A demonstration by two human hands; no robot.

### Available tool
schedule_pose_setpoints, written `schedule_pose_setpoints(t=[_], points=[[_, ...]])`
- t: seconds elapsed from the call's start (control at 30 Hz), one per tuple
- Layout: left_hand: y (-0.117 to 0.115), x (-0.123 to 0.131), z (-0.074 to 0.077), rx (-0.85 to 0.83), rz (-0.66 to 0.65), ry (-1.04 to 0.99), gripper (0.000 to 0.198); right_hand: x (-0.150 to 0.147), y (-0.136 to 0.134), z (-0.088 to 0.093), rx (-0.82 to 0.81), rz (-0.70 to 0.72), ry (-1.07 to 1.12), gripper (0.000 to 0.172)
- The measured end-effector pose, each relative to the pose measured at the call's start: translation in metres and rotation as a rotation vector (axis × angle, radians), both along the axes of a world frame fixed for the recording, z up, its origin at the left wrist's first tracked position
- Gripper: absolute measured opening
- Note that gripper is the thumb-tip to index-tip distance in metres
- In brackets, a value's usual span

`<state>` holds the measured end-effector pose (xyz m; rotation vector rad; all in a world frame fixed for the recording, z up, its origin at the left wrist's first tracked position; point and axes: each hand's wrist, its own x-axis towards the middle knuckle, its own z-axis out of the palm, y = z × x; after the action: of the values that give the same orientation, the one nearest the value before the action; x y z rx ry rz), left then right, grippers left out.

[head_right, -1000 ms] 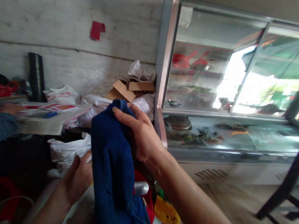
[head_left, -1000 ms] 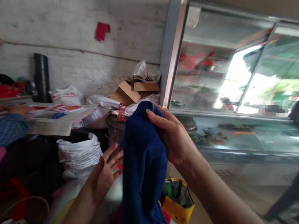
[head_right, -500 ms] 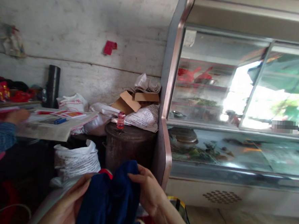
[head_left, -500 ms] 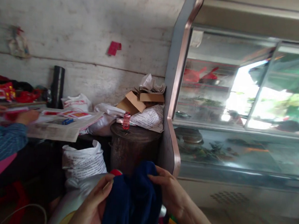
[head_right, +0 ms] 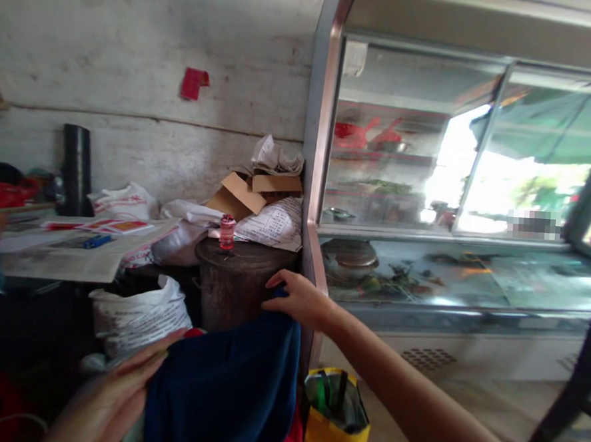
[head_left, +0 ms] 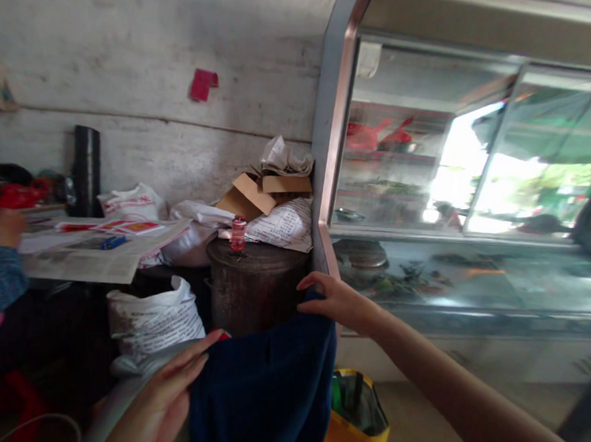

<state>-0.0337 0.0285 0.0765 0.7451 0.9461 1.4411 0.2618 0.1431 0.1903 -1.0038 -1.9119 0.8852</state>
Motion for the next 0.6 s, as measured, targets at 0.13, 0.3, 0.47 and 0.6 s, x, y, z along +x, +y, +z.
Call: schedule_pose_setpoints(t=[0.13,0.3,0.47,0.6], points=[[0.006,0.008,0.016,-0.085,-0.099,-0.133,0.046,0.002,0.013,0.031,-0.032,0.055,0.026,0.026],[0.005,0.030,-0.001,-0.260,-0.376,-0.342,0.040,0.000,0.022,0.054,0.003,0.099,0.010,0.025],[0.019,0.035,0.008,-0.068,-0.117,-0.190,0.049,0.005,0.017,0.063,0.108,0.055,0.026,0.022],[0.032,0.022,0.044,0.171,0.091,0.073,0.062,0.019,0.017,0.074,0.180,0.047,0.038,0.030]])
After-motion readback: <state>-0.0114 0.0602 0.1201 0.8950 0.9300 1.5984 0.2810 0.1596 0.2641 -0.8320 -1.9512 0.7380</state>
